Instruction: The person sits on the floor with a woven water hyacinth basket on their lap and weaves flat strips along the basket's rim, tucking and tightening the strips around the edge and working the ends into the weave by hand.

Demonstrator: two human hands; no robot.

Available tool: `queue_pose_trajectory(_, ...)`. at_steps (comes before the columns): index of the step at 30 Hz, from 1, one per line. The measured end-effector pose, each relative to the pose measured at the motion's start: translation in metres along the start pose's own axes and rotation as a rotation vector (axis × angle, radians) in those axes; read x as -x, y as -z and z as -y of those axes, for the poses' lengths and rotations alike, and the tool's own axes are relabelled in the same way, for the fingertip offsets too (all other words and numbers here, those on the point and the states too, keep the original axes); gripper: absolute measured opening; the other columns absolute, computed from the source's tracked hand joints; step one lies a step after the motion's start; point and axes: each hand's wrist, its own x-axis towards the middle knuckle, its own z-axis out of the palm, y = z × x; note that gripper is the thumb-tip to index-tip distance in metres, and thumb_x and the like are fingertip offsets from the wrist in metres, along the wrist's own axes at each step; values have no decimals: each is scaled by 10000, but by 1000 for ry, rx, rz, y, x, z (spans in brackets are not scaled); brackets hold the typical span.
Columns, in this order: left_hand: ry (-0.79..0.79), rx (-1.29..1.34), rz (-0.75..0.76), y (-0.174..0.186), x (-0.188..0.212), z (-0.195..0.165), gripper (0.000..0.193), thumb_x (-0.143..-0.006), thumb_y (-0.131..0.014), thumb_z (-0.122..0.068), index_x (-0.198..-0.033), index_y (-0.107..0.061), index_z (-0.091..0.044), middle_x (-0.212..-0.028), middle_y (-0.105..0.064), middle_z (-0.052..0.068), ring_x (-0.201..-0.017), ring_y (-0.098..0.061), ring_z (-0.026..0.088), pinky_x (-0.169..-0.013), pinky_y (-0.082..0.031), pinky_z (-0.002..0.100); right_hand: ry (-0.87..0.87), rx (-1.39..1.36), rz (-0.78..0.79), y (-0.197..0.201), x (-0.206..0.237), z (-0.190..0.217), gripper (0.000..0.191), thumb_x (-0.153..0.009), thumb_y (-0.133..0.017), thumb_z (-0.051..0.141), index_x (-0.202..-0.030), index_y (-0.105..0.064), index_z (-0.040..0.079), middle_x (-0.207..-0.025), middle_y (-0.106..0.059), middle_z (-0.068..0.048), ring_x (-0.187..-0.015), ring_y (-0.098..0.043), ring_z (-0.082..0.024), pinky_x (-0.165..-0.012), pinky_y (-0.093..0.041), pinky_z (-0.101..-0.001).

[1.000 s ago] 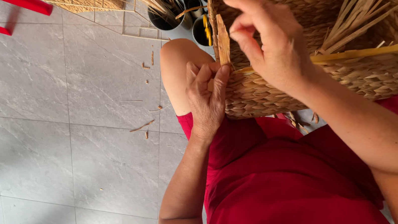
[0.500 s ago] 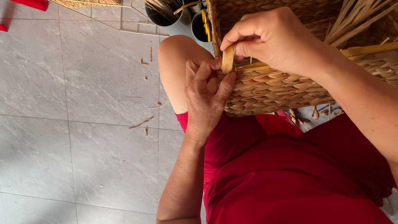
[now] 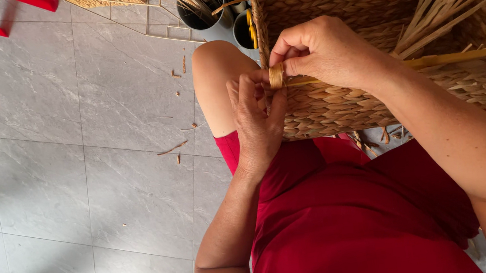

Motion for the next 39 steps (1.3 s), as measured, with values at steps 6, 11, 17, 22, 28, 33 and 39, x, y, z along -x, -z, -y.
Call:
queue_pose_trajectory(6,-71,-19,-39,-4,7,22,323,-911,-723,50,-1157,-530,-30,-1153,-497,90,-1028,-582,195,-919,-540,314,-28,-80,17,-4,-3,-7,126,-901,-743,69,-1027,-755,72,-845,-773,-10,-757,-699,-62,-701,-561,-249)
queue_pose_trajectory(11,-61,93,-26,-3,7,17,339,-930,-717,58,-1174,-500,-32,-1177,-474,87,-1084,-578,189,-968,-555,309,-70,-22,62,-5,-4,-6,130,-880,-777,118,-996,-766,60,-827,-766,-24,-735,-672,-78,-690,-540,-265)
queue_pose_trajectory(17,-103,169,158,24,3,25,355,-947,-744,42,-1251,-571,-21,-1162,-474,77,-1082,-566,182,-1027,-541,313,-174,-134,136,2,0,-8,136,-878,-773,159,-980,-790,71,-820,-765,-12,-763,-648,-60,-731,-523,-259)
queue_pose_trajectory(22,-212,84,209,35,-4,55,132,-1043,-767,-40,-1129,-667,-42,-1034,-634,41,-967,-621,177,-936,-524,341,-167,-100,197,6,-1,-10,175,-889,-746,201,-983,-789,60,-793,-767,-23,-742,-637,-75,-718,-518,-271)
queue_pose_trajectory(28,-190,-286,356,64,-36,-100,222,-1002,-741,-141,-1195,-687,-46,-1113,-619,136,-1032,-635,309,-904,-528,414,-122,1,222,7,2,-7,222,-928,-688,243,-1033,-787,74,-804,-781,-24,-736,-657,-83,-717,-534,-283)
queue_pose_trajectory(33,-500,188,75,127,-7,-123,259,-968,-774,-124,-1198,-686,-44,-1140,-634,121,-1060,-639,282,-931,-530,390,-161,-43,226,8,3,-2,246,-945,-671,263,-1067,-780,79,-819,-786,-16,-746,-648,-70,-714,-525,-278)
queue_pose_trajectory(39,-626,125,-465,133,-11,-116,310,-926,-813,-103,-1202,-684,-42,-1172,-651,102,-1095,-645,250,-962,-532,361,-132,-46,216,5,1,-4,227,-953,-673,259,-1057,-778,86,-809,-774,-16,-743,-633,-74,-710,-519,-282)
